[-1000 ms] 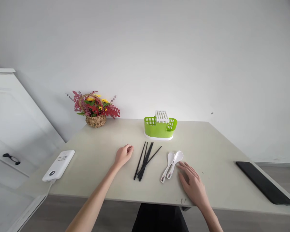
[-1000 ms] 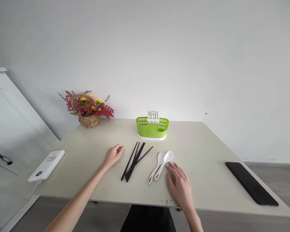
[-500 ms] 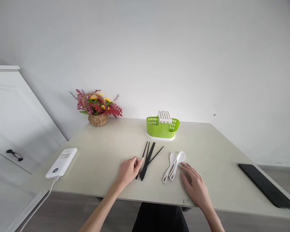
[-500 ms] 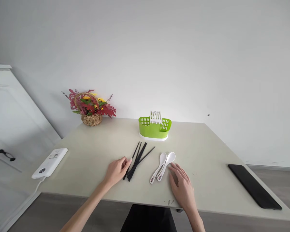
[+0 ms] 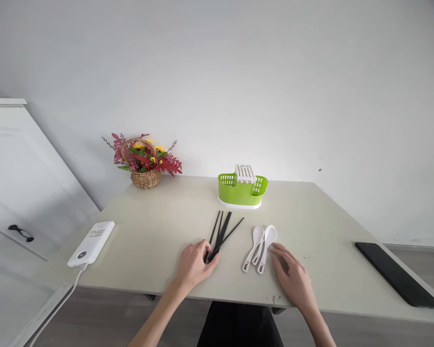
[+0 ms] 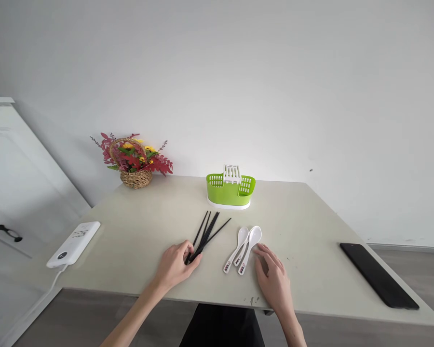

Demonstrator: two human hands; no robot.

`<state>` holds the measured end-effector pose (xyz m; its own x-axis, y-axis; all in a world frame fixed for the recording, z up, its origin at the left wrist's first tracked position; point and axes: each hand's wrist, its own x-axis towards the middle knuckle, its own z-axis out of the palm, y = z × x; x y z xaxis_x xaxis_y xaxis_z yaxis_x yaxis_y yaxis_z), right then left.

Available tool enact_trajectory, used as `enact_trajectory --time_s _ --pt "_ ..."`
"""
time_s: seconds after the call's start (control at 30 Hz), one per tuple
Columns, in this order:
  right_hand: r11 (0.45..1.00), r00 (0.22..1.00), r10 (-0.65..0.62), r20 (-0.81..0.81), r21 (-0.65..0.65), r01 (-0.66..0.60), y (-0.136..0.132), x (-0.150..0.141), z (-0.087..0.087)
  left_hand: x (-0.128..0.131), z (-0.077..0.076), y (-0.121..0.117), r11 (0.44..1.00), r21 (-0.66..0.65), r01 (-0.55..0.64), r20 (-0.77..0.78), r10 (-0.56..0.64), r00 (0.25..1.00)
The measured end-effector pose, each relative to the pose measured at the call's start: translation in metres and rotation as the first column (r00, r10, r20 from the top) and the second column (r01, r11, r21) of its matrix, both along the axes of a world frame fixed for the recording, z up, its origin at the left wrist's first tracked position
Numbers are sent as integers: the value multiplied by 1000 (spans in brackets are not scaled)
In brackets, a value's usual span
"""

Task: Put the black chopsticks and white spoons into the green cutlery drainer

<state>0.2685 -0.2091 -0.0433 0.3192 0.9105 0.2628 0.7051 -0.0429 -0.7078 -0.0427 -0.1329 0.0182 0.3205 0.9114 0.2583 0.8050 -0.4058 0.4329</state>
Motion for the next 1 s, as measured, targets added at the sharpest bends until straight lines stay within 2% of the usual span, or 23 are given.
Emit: enact_trajectory --time_s 0.33,0.77,1.0 --pt "1000 999 -11 -43 -2 11 -2 0 3 1 -3 -1 998 66 20 -64 -16 998" --pt "1000 994 -15 -107 13 17 -2 1 6 0 -8 1 997 70 18 -99 -11 995" --pt "998 989 -56 -135 17 58 -2 2 6 -1 -9 1 997 73 13 -112 -5 994"
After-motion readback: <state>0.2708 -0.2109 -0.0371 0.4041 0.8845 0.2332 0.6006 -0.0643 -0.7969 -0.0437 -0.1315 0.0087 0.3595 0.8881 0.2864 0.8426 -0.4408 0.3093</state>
